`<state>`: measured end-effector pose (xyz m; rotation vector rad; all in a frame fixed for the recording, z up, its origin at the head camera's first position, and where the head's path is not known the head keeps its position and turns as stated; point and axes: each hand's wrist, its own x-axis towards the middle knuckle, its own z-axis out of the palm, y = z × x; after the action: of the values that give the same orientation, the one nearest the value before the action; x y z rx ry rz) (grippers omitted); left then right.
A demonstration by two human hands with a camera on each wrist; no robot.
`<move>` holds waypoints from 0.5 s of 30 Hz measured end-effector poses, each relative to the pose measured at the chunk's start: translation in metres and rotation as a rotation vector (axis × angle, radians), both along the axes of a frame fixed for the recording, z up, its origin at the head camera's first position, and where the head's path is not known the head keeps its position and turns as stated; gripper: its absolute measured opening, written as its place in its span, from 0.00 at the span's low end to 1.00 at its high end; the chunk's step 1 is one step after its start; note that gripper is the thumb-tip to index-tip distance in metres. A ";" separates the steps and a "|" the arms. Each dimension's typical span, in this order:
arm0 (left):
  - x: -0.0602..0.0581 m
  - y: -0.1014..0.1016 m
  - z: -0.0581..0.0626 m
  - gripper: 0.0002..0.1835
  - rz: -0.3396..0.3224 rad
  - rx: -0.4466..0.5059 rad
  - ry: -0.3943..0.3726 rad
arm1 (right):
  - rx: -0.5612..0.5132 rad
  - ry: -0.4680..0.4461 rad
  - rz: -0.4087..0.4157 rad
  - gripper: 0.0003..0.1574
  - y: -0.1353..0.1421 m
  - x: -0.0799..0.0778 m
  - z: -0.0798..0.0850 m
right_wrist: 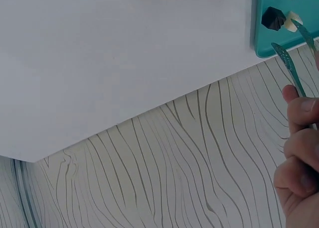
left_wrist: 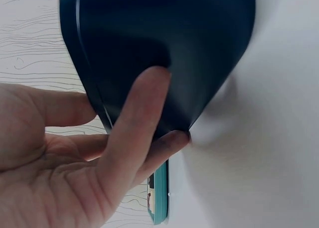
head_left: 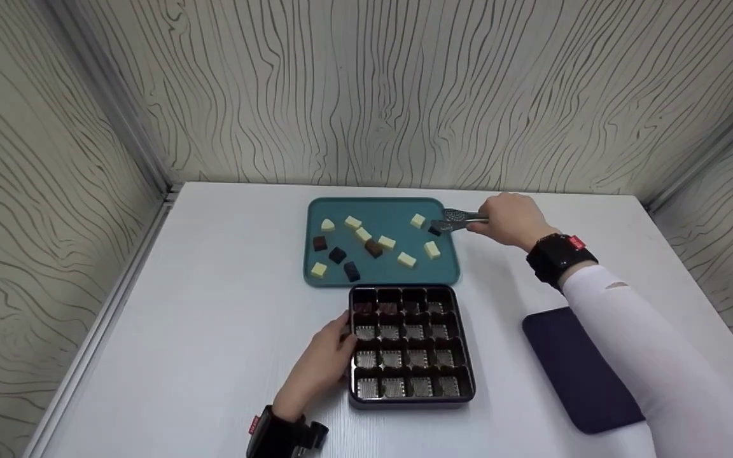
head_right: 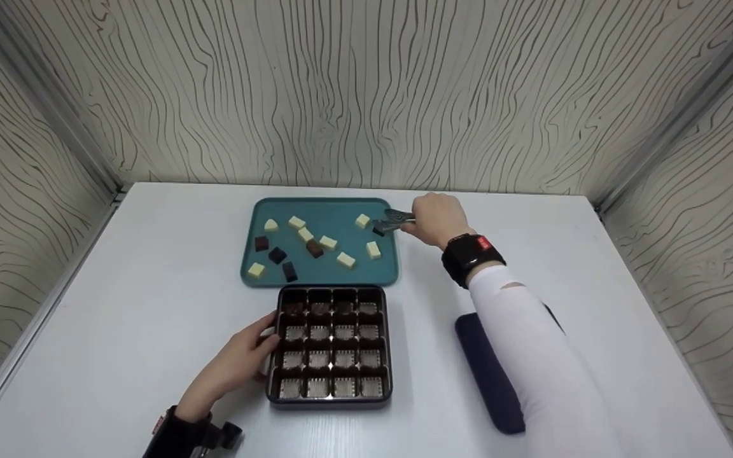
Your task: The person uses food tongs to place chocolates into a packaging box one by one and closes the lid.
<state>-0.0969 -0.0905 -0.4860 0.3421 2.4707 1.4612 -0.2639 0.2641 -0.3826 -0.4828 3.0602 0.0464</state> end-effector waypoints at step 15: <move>0.000 -0.001 -0.003 0.31 0.004 -0.008 0.004 | -0.008 -0.072 -0.028 0.23 -0.005 -0.019 -0.014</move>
<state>-0.0965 -0.0919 -0.4886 0.3387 2.4806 1.4535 -0.2830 0.2591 -0.3962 -0.4319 2.9976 0.0152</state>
